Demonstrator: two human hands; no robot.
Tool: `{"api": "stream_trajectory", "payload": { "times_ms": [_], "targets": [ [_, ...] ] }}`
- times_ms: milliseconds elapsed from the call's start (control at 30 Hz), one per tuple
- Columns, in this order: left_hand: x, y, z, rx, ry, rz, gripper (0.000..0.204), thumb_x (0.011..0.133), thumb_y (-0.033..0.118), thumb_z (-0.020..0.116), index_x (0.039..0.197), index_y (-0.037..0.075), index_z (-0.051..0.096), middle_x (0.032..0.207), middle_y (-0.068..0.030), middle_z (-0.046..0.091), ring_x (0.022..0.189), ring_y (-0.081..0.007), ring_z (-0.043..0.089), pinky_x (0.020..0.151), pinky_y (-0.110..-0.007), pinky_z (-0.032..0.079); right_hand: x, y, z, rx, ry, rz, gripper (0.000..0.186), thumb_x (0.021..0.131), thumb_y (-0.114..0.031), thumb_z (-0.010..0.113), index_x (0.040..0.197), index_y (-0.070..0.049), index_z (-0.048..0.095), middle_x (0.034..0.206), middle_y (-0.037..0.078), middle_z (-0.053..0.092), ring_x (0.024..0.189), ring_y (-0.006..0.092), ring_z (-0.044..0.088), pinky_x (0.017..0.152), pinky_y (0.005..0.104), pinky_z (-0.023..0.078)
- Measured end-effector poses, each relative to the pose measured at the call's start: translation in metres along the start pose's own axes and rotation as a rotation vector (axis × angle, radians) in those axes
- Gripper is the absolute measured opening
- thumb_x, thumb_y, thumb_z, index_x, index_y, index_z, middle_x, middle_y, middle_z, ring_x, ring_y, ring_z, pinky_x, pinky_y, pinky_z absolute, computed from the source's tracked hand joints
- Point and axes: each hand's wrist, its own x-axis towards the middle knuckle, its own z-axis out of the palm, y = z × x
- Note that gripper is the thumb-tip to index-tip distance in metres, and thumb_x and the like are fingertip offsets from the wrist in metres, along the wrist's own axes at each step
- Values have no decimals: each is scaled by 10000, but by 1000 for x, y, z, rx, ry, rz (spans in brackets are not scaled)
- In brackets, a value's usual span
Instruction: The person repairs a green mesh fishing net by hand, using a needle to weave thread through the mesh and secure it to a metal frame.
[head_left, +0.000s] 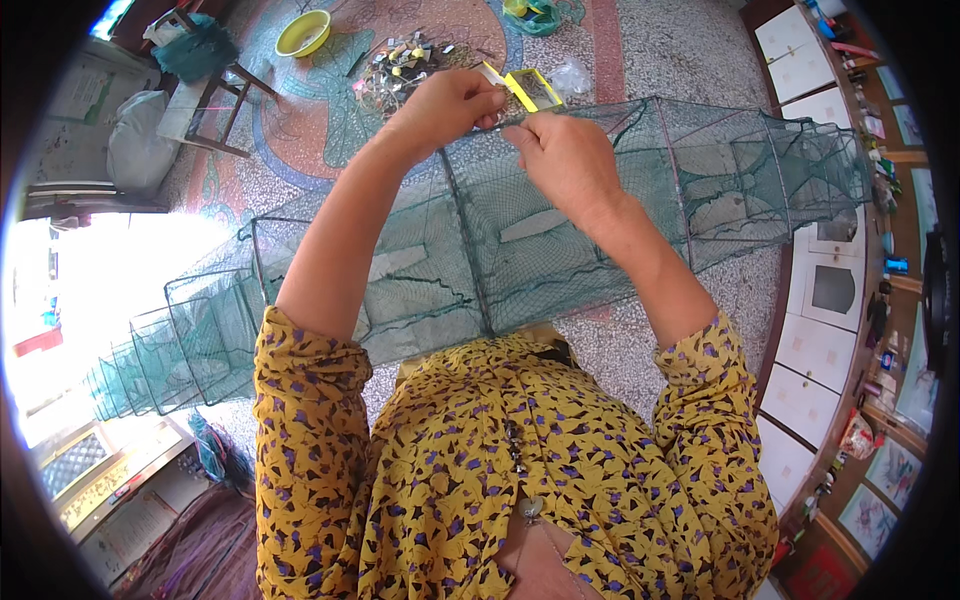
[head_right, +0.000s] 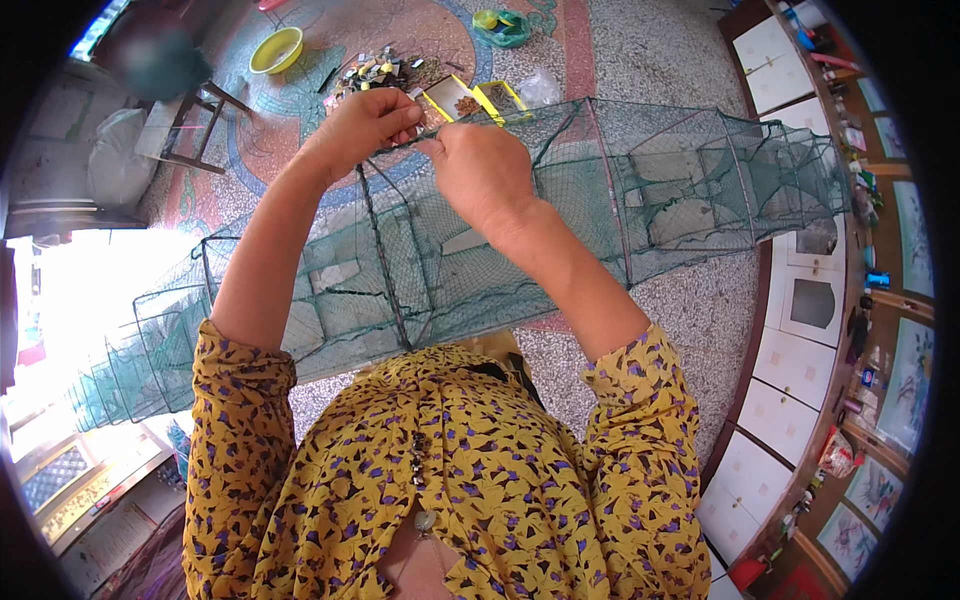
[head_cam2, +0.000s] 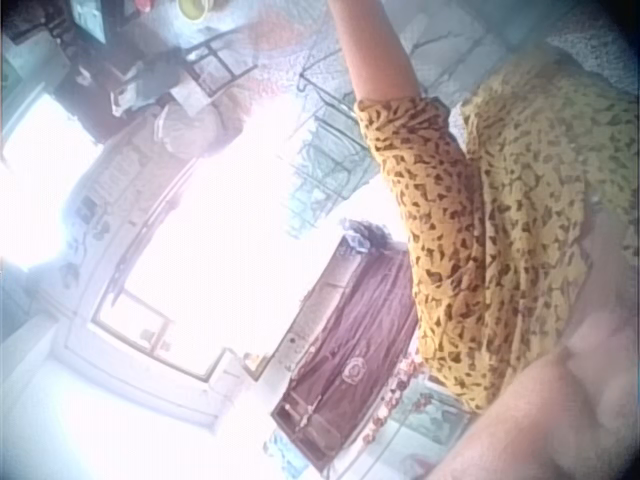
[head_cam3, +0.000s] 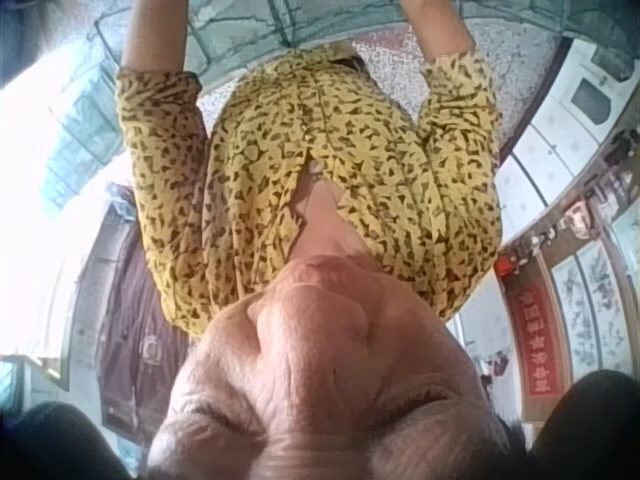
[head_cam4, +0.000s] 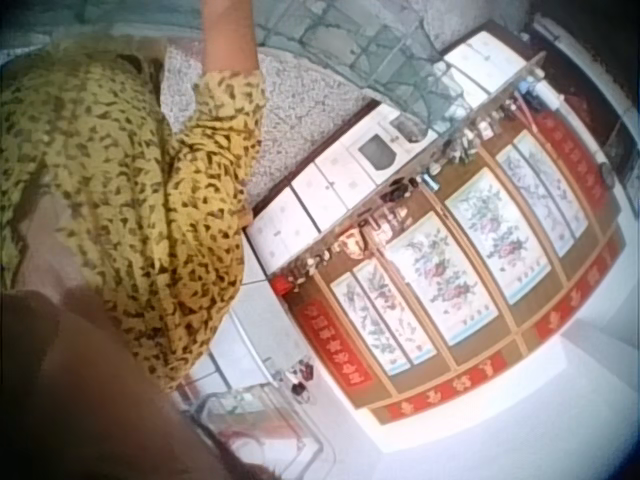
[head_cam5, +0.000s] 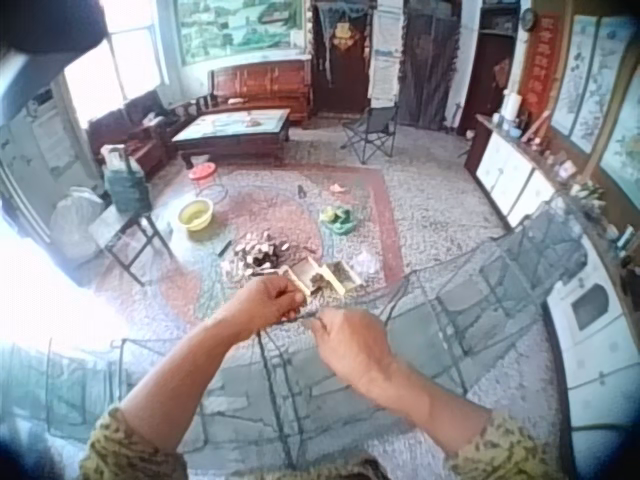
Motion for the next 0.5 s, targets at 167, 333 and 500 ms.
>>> {"api": "stream_trajectory", "payload": {
  "times_ms": [167,333,500],
  "targets": [
    [-3,2,9,-42,210,171,187,956,190,537,906,17,589,717,10,550,661,-67,498,620,-223,427,1,-14,-1,-41,318,-220,234,856,-246,603,744,-41,614,693,139,639,684,357,628,616,463,492],
    [-4,0,10,-280,204,330,192,952,190,527,939,12,599,751,-12,607,677,-88,550,623,-240,459,22,-3,2,95,196,-126,226,851,-277,623,778,-63,625,702,106,650,694,323,637,601,412,496],
    [-4,-10,2,-371,163,225,188,937,203,563,955,27,626,797,-9,642,714,-67,560,639,-212,458,34,-6,-14,275,267,-144,218,849,-303,647,850,-86,664,707,113,662,642,285,644,550,360,494]
  ]
}}
